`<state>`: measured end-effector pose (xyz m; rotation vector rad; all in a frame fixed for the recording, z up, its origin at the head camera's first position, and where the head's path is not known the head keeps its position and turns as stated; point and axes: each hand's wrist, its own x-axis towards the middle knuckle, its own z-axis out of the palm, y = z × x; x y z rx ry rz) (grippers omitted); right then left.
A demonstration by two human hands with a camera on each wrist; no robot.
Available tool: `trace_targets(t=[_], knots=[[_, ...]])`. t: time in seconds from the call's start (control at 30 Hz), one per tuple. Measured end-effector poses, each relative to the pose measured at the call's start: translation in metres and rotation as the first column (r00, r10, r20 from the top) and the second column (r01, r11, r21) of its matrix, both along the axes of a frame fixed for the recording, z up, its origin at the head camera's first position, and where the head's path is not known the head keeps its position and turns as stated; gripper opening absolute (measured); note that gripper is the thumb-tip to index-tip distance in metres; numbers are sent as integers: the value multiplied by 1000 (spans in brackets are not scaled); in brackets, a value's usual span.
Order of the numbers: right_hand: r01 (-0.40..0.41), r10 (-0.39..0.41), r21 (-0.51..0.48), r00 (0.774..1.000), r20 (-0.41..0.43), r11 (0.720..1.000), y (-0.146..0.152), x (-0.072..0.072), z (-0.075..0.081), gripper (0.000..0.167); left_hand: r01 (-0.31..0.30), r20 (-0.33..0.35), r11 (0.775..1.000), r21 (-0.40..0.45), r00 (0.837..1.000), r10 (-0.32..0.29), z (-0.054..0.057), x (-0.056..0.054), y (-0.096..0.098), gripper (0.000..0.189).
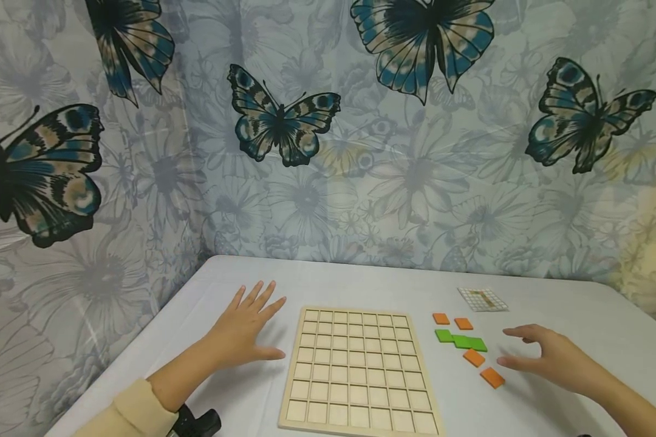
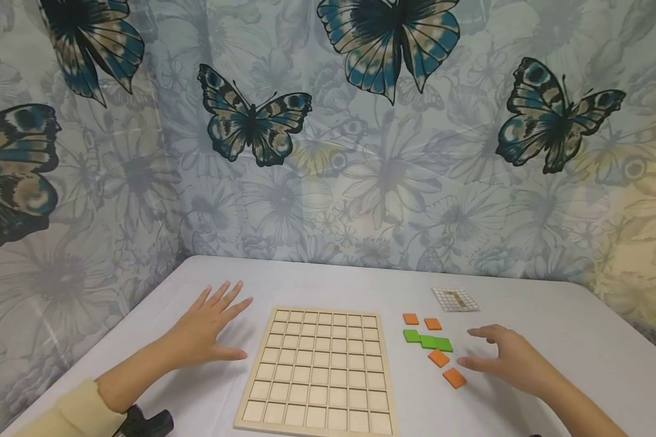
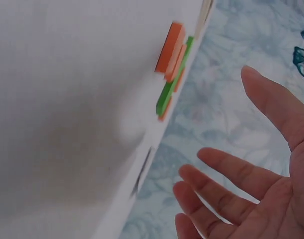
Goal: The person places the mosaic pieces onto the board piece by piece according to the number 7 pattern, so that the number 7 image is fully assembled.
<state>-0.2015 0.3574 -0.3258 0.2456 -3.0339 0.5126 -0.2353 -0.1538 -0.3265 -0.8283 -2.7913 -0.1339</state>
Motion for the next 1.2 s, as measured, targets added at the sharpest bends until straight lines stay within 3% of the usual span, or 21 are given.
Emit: trace_targets(t=[0.07,0.17,0.33,0.4,0.53,0.6,0.63,0.7,0.93,1.2], knots=[[-5,6,-30,1000,29,1000,-3,1,-1,59,0,101,998,58,995,-6,-1,2,8,91],[-25,30,-76,997,69,997,-7,2,-3,52,0,230,990,142,973,-33,-2,2,19,91],[-33,47,-131,993,105,991,-6,4,-8,46,22,341,975,221,935,-98,-7,-8,25,94],[-61,78,-166,992,98,984,-3,5,-11,44,29,400,961,276,905,-142,-11,-14,25,94],[-138,179,-282,976,126,949,6,4,-19,43,48,503,919,392,825,-258,-22,-25,23,92],[-165,230,-349,961,155,923,10,3,-24,44,50,525,902,428,799,-293,-28,-29,22,92],[-169,250,-381,953,172,909,11,2,-26,44,56,524,897,439,794,-307,-30,-31,21,91],[-182,284,-428,941,186,885,13,1,-31,44,57,520,889,455,793,-317,-36,-33,20,91],[-303,376,-442,922,87,844,14,0,-43,32,78,469,892,445,828,-307,-51,-35,18,84],[-379,419,-412,908,8,829,14,-2,-47,25,99,440,901,422,847,-299,-53,-35,17,80]])
